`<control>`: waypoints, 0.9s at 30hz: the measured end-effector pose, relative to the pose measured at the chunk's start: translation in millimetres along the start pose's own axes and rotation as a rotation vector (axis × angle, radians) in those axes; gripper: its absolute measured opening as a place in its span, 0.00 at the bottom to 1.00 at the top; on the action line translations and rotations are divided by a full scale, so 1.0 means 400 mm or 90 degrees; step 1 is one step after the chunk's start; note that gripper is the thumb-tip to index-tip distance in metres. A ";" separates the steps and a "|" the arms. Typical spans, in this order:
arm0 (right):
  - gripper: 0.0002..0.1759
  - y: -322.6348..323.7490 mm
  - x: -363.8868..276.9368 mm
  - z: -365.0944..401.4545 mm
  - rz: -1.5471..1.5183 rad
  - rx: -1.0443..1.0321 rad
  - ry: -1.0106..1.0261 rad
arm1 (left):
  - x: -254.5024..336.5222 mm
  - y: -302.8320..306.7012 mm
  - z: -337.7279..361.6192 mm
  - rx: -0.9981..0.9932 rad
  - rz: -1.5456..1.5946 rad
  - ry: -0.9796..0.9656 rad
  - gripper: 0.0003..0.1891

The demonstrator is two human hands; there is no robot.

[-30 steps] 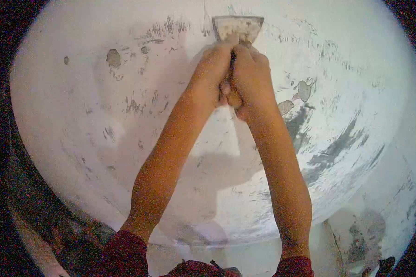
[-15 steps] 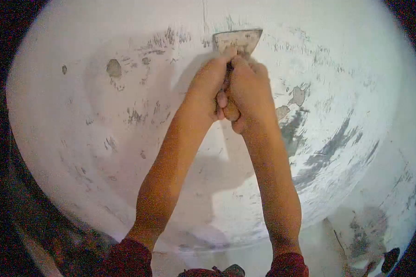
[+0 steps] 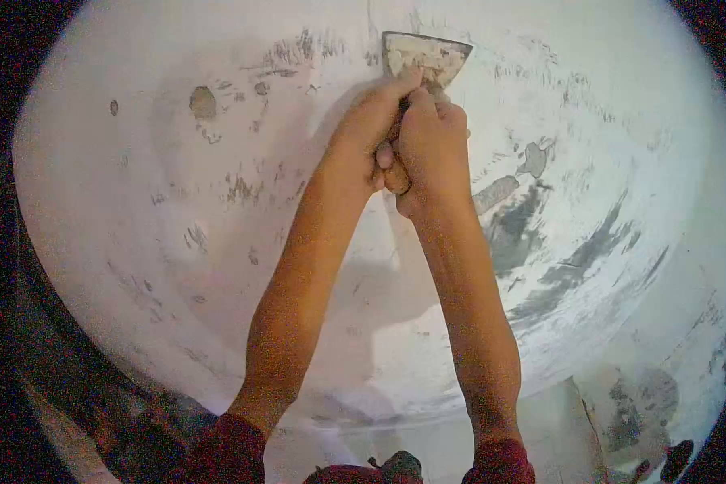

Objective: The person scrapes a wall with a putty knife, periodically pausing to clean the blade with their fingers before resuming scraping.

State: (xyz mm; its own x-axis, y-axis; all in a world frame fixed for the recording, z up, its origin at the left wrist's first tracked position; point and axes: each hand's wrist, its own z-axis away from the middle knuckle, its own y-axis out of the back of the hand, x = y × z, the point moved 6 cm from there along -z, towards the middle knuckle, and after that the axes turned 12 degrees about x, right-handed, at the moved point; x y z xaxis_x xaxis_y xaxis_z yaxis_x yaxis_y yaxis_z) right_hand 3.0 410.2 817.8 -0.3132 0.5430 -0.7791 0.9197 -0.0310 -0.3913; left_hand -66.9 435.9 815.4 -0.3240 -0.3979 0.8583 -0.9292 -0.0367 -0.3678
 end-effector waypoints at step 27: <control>0.14 -0.026 0.007 0.009 -0.022 -0.013 -0.009 | 0.017 0.026 -0.017 -0.016 0.032 -0.008 0.15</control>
State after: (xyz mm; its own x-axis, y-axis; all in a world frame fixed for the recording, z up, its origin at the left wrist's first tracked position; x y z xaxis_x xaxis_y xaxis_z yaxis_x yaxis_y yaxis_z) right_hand -8.2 409.0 818.0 -0.3489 0.5310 -0.7722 0.9126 0.0052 -0.4087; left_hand -80.0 439.3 819.8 -0.3683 -0.4101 0.8343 -0.9160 0.0067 -0.4011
